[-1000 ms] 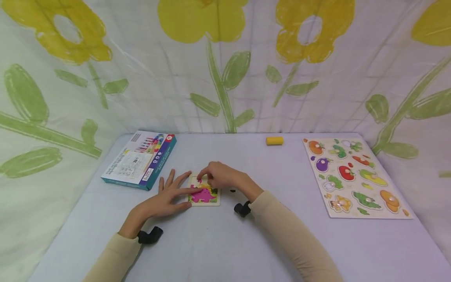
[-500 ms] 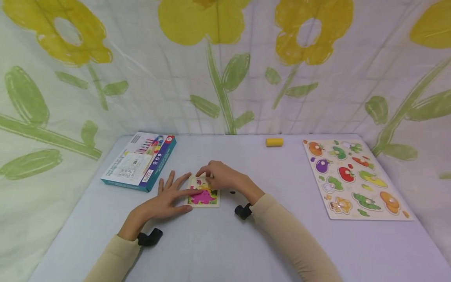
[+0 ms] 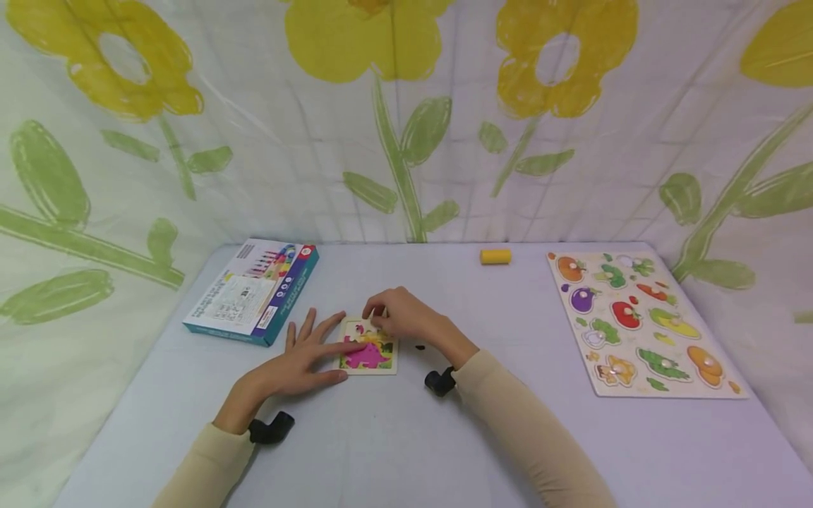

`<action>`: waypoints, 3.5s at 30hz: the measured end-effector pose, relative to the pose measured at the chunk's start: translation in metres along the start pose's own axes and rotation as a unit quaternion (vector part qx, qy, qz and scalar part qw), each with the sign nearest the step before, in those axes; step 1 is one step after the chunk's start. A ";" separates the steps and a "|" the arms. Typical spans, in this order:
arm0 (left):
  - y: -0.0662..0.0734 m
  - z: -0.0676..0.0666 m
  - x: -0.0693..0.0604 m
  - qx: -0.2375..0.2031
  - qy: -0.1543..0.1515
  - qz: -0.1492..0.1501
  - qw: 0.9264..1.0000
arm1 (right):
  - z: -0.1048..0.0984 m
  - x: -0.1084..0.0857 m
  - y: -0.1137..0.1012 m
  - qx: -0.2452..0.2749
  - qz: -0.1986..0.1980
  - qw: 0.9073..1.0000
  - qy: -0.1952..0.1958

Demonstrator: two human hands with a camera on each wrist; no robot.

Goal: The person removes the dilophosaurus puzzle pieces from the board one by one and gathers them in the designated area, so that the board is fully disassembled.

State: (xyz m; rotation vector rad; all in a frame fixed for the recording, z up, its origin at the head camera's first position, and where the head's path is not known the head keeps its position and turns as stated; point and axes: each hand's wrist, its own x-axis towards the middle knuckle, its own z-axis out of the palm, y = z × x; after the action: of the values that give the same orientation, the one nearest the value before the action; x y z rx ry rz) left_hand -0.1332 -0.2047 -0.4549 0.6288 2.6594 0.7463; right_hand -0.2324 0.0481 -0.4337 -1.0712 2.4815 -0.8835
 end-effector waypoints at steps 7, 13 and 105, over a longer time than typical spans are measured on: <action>0.000 -0.001 0.001 0.003 -0.001 0.002 1.000 | 0.000 0.001 0.006 0.028 0.017 0.999 -0.002; 0.001 -0.002 0.001 -0.002 -0.005 -0.002 1.000 | 0.000 0.002 0.011 0.053 0.031 0.998 0.001; 0.002 -0.001 0.000 -0.031 0.008 0.006 0.999 | -0.046 -0.091 0.075 0.014 0.064 0.997 0.051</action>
State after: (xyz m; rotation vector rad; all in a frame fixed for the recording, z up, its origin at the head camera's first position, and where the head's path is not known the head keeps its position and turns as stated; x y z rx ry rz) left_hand -0.1335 -0.2039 -0.4529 0.6247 2.6383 0.8385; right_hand -0.2341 0.1745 -0.4435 -0.8660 2.5793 -0.9545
